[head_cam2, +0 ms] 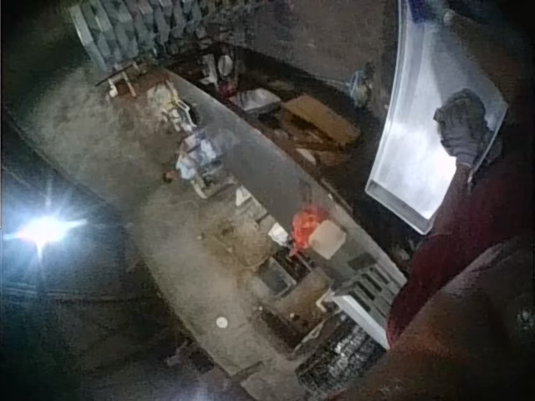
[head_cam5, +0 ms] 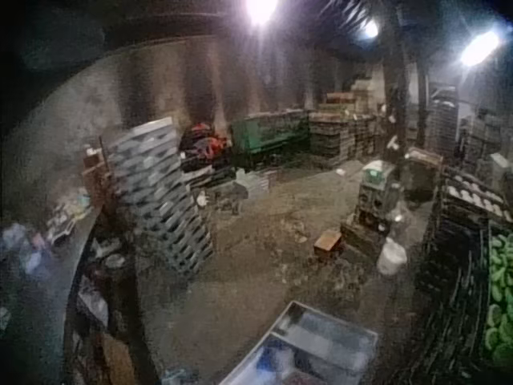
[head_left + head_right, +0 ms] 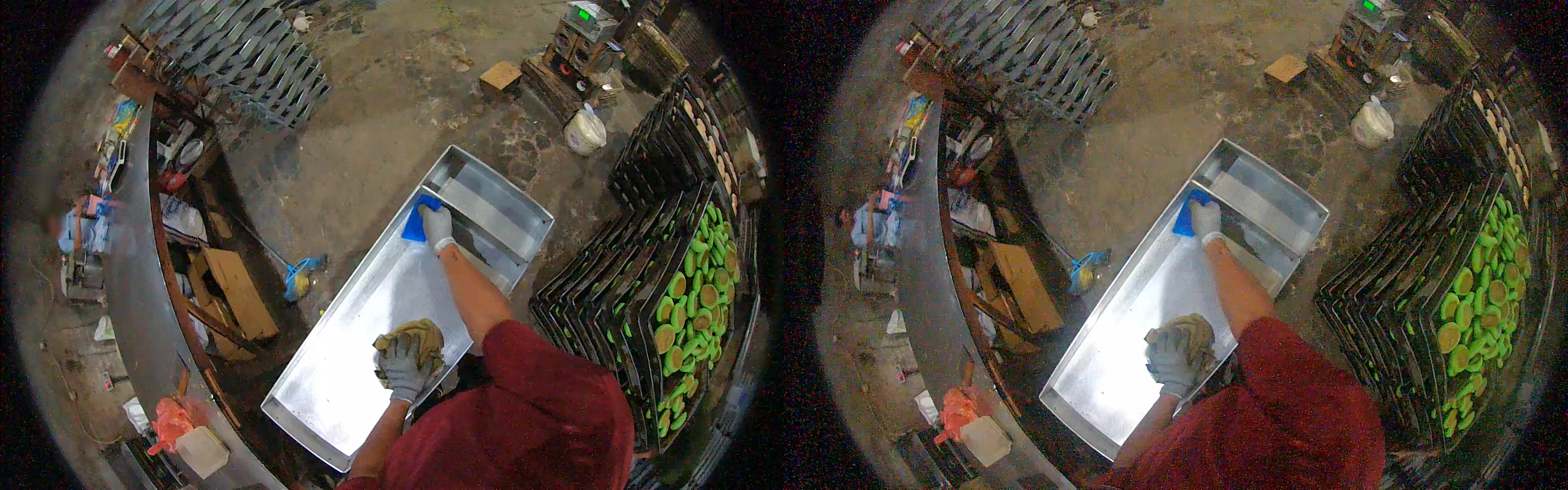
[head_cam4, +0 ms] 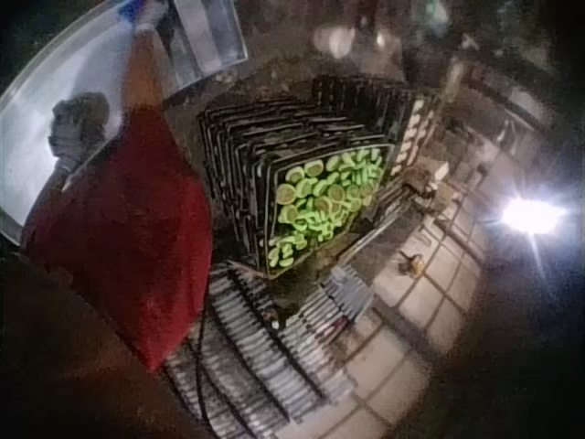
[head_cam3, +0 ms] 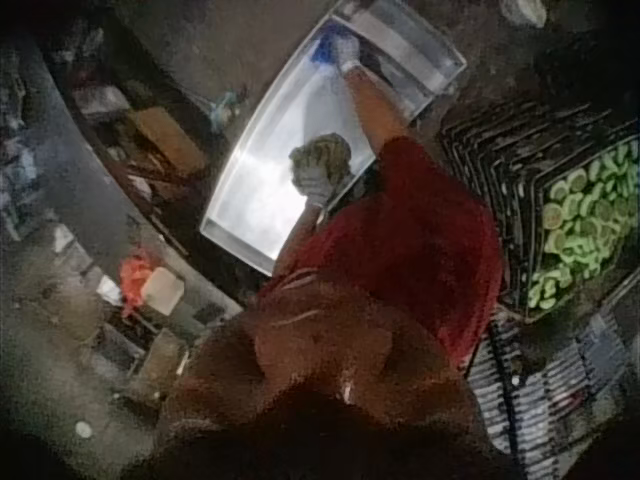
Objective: The person wipes the interior of a large rectangular metal tray using a blue scrubber and a cloth. They repeatedly clean the tray and stack it with other trays on a metal table in a workshop.
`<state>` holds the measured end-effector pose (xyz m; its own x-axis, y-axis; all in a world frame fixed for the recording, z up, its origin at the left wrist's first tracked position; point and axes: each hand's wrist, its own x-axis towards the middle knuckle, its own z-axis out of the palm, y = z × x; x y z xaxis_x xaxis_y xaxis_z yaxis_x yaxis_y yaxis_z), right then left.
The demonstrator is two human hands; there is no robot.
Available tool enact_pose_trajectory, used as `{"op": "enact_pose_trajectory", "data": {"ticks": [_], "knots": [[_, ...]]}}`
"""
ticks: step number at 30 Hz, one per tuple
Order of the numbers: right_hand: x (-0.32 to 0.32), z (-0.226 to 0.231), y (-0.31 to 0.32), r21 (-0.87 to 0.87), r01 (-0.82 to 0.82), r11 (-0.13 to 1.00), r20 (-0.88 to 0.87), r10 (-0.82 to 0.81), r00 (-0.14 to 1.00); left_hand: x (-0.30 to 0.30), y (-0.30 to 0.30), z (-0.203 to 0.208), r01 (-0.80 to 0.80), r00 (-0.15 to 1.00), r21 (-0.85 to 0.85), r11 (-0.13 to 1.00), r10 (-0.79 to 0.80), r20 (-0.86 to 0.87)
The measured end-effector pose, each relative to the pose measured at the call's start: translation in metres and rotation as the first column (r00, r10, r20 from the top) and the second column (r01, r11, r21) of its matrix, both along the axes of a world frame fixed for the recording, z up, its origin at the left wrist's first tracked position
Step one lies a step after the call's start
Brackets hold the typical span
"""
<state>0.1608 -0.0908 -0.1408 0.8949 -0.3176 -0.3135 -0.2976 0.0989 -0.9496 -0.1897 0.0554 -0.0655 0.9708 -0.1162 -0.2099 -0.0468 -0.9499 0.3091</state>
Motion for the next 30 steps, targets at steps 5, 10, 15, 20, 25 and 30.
{"op": "enact_pose_trajectory", "data": {"ticks": [5,10,15,20,25,30], "knots": [[-0.079,0.108,-0.093,-0.208,-0.501,0.84,-0.007,0.511,0.859,0.038,-0.018,-0.03,-0.013,0.992,0.005,1.0,0.012,0.129],[-0.18,0.074,-0.158,-0.546,-0.19,0.816,0.142,0.313,0.939,0.186,-0.067,-0.019,0.333,0.93,0.007,0.943,-0.33,0.162],[-0.169,0.063,-0.139,-0.636,-0.038,0.771,0.09,0.122,0.988,0.344,-0.089,-0.019,0.215,0.877,0.276,0.937,-0.31,0.367],[-0.164,0.057,-0.147,-0.662,0.001,0.75,0.166,0.145,0.975,0.328,-0.07,-0.009,0.265,0.875,0.154,0.952,-0.304,0.376],[-0.171,0.063,-0.147,-0.636,-0.084,0.767,0.1,0.19,0.977,0.189,0.032,0.002,-0.015,0.97,0.136,0.991,-0.018,0.241],[-0.168,0.034,-0.16,-0.796,0.025,0.604,0.121,0.118,0.986,-0.018,0.197,-0.026,-0.582,0.788,0.173,0.795,0.498,0.362]]}}
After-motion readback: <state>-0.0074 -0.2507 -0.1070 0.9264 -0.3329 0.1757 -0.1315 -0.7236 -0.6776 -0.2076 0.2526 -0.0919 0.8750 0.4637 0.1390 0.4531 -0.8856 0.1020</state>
